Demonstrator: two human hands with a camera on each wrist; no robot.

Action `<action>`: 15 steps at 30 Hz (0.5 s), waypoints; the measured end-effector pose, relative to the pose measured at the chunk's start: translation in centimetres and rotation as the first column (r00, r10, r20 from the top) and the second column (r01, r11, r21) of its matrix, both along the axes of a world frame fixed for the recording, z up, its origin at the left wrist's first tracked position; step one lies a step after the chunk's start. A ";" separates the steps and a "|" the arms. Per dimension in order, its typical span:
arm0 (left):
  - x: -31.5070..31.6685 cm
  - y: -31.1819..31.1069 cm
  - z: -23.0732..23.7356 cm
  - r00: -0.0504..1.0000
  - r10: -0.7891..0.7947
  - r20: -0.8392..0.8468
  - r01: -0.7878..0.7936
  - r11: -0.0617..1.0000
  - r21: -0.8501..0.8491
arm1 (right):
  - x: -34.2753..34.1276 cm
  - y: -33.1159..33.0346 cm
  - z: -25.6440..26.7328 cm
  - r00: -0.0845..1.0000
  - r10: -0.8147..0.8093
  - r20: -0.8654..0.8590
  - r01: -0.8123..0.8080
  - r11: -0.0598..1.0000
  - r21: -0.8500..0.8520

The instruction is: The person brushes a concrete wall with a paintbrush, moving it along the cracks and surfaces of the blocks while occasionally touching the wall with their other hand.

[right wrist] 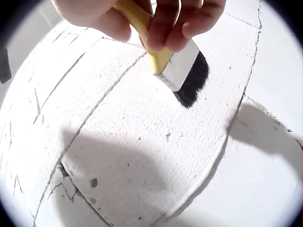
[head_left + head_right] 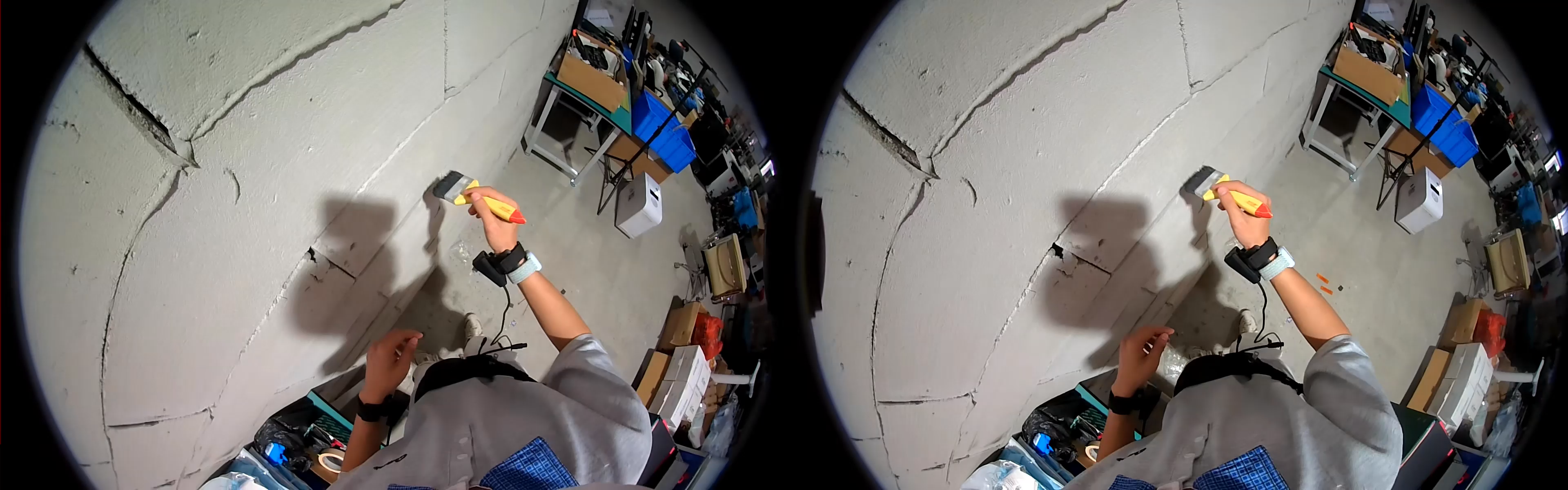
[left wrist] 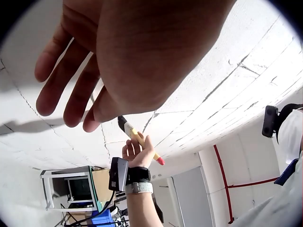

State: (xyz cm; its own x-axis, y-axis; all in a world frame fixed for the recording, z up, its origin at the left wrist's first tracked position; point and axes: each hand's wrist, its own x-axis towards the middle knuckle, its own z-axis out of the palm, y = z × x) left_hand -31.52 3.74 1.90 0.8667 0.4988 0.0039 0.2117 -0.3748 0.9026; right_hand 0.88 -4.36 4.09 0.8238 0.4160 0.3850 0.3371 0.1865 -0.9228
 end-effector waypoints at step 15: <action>12.8 -6.2 0.2 0.976 0.215 -0.027 -0.212 0.974 0.083 | 19.9 -6.5 0.7 0.957 -0.272 0.102 0.269 0.962 0.040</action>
State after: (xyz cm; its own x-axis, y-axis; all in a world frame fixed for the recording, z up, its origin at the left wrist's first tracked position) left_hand -18.73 -2.44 2.13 0.7408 0.6714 0.0214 0.3262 -0.3873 0.8623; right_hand 20.80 -10.85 4.75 0.8583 0.1725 0.4833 0.4733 0.0978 -0.8755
